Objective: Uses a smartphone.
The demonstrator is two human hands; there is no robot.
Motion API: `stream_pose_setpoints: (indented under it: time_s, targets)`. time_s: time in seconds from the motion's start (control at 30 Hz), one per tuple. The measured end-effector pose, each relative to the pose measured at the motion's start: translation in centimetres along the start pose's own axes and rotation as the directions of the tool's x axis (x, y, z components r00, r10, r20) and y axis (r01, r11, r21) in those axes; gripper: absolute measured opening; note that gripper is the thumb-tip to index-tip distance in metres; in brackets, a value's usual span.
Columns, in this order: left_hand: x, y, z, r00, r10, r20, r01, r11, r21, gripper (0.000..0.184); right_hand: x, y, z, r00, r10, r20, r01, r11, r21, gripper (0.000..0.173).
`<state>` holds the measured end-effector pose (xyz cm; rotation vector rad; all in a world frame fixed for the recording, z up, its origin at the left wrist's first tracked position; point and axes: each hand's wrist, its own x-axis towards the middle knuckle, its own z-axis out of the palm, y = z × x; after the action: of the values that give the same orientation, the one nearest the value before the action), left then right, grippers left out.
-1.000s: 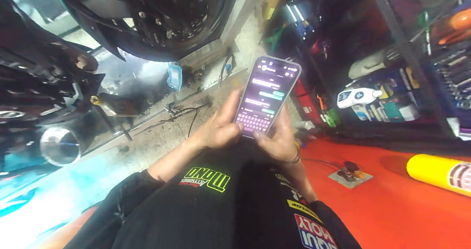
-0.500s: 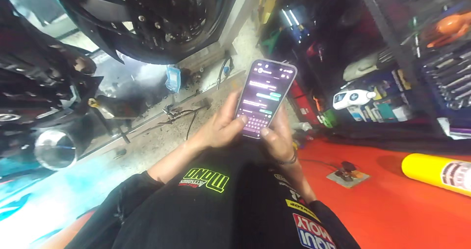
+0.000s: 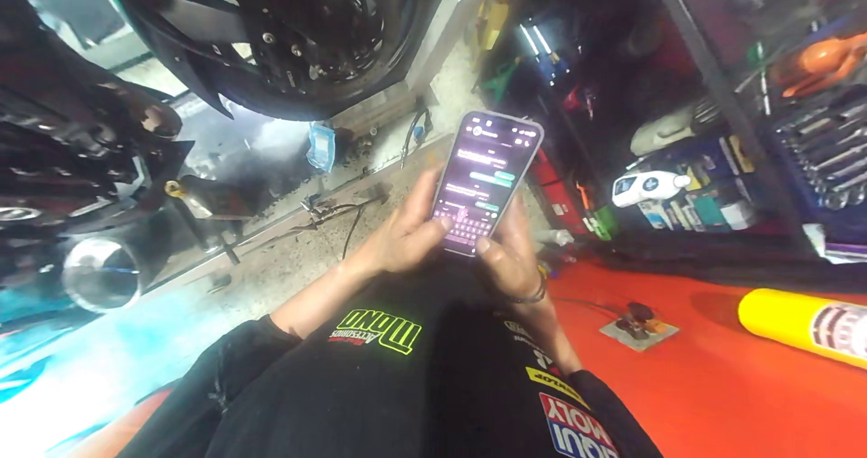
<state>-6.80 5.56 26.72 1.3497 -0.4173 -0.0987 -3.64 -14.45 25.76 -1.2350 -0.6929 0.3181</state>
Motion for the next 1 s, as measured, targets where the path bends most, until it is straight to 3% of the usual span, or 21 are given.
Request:
stream_pose_setpoints:
  time_s: [0.17,0.3,0.4,0.5,0.67,0.8,1.0]
  targets:
    - [0.1,0.1,-0.2,1.0,-0.017,0.013,0.017,1.0,-0.004,0.056,0.2,-0.2,0.2,0.999,0.027,-0.028,-0.029,0.999,-0.042,0.068]
    - [0.2,0.2,-0.1,1.0,-0.006,-0.003,0.006,1.0,0.011,0.055,0.2,-0.2,0.2,1.0,0.015,-0.009,-0.015,1.0,-0.012,0.084]
    - [0.2,0.2,-0.2,0.999,0.019,0.038,-0.019,1.0,-0.003,0.06,0.1,-0.5,0.3,0.998,0.046,-0.032,-0.045,0.999,0.009,0.087]
    - [0.2,0.2,-0.3,0.998,0.022,0.056,-0.022,1.0,0.002,0.064,0.0,-0.3,0.1,0.999,0.028,-0.021,-0.028,0.999,0.023,0.08]
    - [0.1,0.0,0.1,0.995,0.053,0.081,-0.057,0.997,0.051,0.066,0.1,0.4,0.8,0.987,-0.015,-0.163,0.022,0.999,0.047,0.057]
    - [-0.1,0.0,0.0,0.997,0.017,0.072,-0.02,0.999,0.044,0.066,-0.3,0.6,0.4,0.995,-0.005,-0.097,0.016,0.993,0.113,0.07]
    - [-0.3,0.2,-0.1,0.998,-0.015,0.06,0.016,1.0,-0.015,0.068,-0.3,0.3,0.2,0.999,0.027,-0.028,-0.024,0.997,0.077,0.086]
